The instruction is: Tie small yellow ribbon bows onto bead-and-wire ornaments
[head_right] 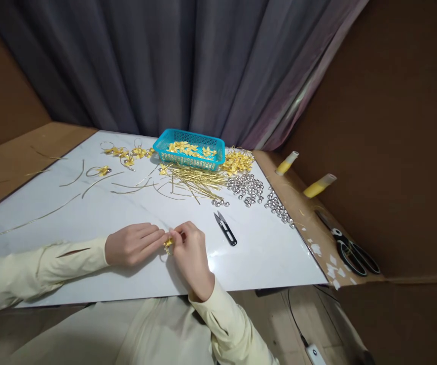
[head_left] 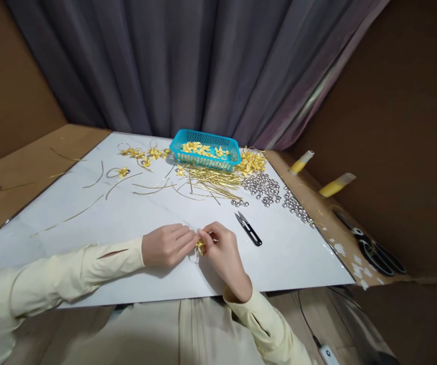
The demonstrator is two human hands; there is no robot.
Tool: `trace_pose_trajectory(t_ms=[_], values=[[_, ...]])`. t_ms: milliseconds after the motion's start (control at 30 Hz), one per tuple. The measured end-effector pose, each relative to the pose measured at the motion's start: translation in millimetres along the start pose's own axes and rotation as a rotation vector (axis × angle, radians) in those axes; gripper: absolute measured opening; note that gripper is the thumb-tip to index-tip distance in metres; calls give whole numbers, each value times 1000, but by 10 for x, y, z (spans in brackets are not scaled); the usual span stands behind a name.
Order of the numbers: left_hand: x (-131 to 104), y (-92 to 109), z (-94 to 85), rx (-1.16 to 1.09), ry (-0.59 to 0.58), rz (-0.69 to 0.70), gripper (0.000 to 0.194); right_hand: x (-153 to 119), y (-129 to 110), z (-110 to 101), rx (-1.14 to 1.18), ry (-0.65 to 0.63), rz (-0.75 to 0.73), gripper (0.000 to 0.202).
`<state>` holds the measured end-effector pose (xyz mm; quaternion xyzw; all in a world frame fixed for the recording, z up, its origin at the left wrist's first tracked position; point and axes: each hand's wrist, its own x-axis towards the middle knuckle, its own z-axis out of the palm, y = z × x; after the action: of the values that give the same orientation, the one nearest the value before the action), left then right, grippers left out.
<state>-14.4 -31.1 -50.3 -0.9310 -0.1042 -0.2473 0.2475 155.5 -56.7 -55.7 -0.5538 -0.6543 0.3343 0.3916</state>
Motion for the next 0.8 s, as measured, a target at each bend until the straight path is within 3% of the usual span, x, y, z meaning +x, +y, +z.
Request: trace_pose_trajectory(t_ms=[367,600,800], values=[[55,85,-149,-26,-272,-154,23,-9,-103,-124,36,-70,25,21],[143,-13,-214,-296,-526,-210,25,142,-155,-309,94,-320,150,18],[256,-69,-248,-390,-543,-223,24,203,-233,-420,90,-497,230,19]])
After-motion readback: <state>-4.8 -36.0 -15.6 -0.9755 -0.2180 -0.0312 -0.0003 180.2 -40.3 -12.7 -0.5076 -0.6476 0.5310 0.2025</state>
